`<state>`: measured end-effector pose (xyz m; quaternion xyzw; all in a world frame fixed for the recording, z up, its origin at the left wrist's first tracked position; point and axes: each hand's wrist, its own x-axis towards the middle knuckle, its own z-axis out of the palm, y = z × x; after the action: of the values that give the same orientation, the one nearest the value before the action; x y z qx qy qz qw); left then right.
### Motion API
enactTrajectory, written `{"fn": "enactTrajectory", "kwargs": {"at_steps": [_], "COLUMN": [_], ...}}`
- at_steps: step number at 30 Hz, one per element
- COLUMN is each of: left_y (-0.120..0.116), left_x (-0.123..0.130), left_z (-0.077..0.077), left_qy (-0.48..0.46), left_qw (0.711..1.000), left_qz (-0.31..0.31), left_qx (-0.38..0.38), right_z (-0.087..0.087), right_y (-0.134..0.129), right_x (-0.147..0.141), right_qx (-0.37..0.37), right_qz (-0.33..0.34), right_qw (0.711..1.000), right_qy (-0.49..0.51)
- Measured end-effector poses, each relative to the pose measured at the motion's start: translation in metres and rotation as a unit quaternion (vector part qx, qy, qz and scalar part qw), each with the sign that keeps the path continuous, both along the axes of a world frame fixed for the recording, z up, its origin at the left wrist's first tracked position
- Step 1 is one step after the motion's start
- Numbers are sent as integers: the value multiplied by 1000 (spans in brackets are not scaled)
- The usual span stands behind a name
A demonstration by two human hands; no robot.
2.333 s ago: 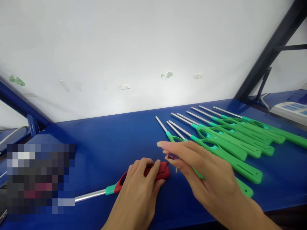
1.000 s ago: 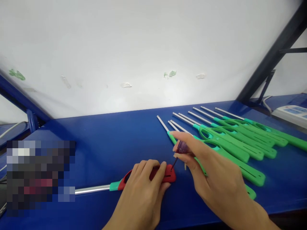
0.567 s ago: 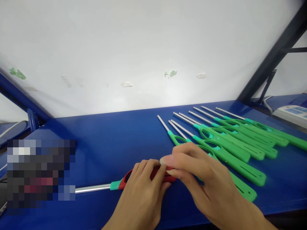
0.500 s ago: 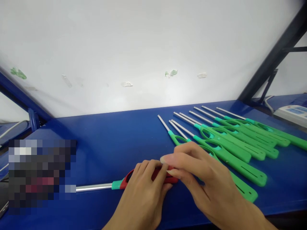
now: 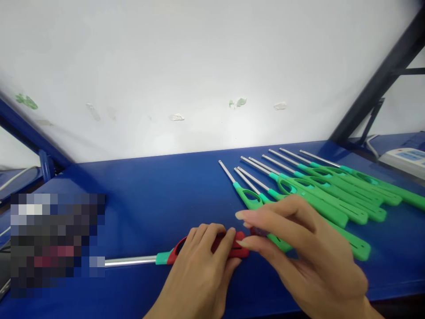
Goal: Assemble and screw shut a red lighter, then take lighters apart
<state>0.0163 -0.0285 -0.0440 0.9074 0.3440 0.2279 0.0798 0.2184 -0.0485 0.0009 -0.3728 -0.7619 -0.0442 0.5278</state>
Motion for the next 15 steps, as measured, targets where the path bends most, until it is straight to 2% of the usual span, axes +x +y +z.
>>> {"fn": "enactTrajectory", "kwargs": {"at_steps": [3, 9, 15], "left_y": [0, 0, 0], "left_x": [0, 0, 0], "left_z": [0, 1, 1], "left_qy": [9, 24, 28], "left_qw": [1000, 1000, 1000], "left_qz": [-2, -2, -7], "left_qx": [6, -13, -11], "right_z": [-1, -4, -2], "right_y": [-1, -2, -5], "right_x": [2, 7, 5], "right_qx": [-32, -61, -5], "right_qz": [-10, 29, 20], "right_qw": [999, 998, 1000], "right_qy": [3, 19, 21]}}
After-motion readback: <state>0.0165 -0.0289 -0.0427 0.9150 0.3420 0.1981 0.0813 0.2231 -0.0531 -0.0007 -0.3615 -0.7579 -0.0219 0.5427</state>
